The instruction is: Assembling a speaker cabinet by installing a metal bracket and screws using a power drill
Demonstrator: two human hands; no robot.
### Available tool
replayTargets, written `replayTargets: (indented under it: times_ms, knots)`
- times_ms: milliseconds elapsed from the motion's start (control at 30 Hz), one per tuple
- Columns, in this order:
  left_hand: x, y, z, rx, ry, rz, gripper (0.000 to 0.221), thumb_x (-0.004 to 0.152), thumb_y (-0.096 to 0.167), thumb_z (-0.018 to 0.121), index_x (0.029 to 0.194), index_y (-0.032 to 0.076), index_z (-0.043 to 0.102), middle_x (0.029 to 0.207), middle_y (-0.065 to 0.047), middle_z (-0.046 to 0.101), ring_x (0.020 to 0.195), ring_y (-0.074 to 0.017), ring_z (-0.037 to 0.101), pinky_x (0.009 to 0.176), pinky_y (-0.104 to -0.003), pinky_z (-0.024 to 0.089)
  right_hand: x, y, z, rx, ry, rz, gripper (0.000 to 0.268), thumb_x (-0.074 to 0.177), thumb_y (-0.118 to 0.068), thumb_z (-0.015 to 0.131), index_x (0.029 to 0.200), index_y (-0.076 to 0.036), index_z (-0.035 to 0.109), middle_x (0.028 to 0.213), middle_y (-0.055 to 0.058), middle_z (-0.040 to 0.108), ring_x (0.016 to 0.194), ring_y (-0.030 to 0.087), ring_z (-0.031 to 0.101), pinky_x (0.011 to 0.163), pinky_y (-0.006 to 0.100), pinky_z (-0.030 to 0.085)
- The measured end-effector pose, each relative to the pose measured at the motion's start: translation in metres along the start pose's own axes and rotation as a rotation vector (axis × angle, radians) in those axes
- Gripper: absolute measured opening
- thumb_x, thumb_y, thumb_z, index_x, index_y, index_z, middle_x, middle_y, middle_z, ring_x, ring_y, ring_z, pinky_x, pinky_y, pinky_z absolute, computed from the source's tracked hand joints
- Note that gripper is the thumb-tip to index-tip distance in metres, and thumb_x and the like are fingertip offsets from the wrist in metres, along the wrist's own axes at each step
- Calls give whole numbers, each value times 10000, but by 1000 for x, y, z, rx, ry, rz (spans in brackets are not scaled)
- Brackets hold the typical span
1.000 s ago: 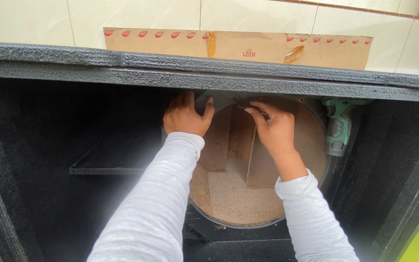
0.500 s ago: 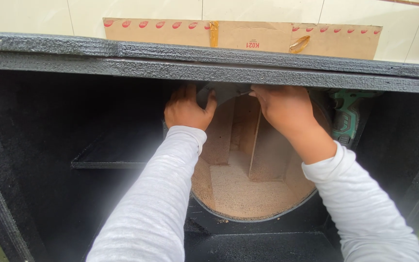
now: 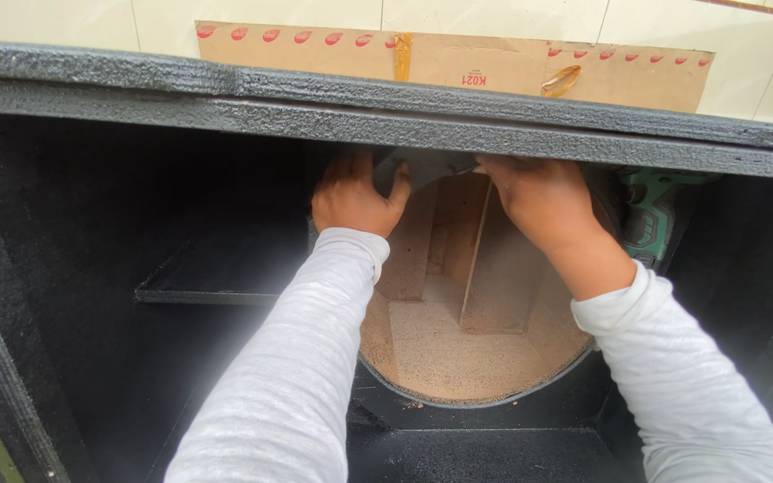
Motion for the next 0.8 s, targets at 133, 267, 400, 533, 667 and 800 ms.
replayTargets:
  times_ms: [133,267,400,533,667,800]
  knots:
    - [1,0,-3,-8,-11,-4,487,787,646,647,891,170,662,790,-39,637,807,-298,717,692,-447,575,12,-2,-12,-146,-6,-102,131,1085,-346,635,1070,-339,766,820,-90,669,795,132,685,696,242,557]
    - [3,3,-7,3,-3,2,476,783,625,659,901,164,670,792,-48,646,802,-303,719,683,-455,574,-18,-1,18,-115,-20,-77,124,1054,-408,646,1062,-336,746,842,-75,624,747,131,667,613,264,545]
    - [2,2,-2,31,18,11,477,770,638,650,884,174,657,786,-39,629,786,-280,713,675,-437,572,-35,6,41,-38,-20,-84,198,1065,-446,635,941,-312,712,854,-57,591,790,161,677,609,264,534]
    - [4,4,-3,34,46,26,498,778,670,620,848,177,644,751,-30,610,758,-268,708,650,-425,569,-40,-4,58,46,-140,-19,251,1109,-401,553,968,-223,661,790,-15,579,796,205,679,672,347,559]
    - [7,7,-4,24,106,54,493,770,668,634,826,177,636,733,-37,614,735,-273,706,641,-426,569,-44,-3,73,169,-281,88,458,1126,-508,462,962,-129,660,855,56,621,944,317,675,802,495,550]
    - [10,9,-5,-78,-37,11,498,826,598,607,845,101,627,797,-119,659,714,-390,644,547,-537,480,-53,-4,87,341,-253,180,424,1141,-409,537,964,-26,584,957,177,616,900,436,606,740,505,506]
Point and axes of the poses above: each hand's wrist, its own x-axis towards the middle knuckle, its own z-axis out of the palm, y = z × x, the point moved 5 cm from there along x, towards the middle knuckle
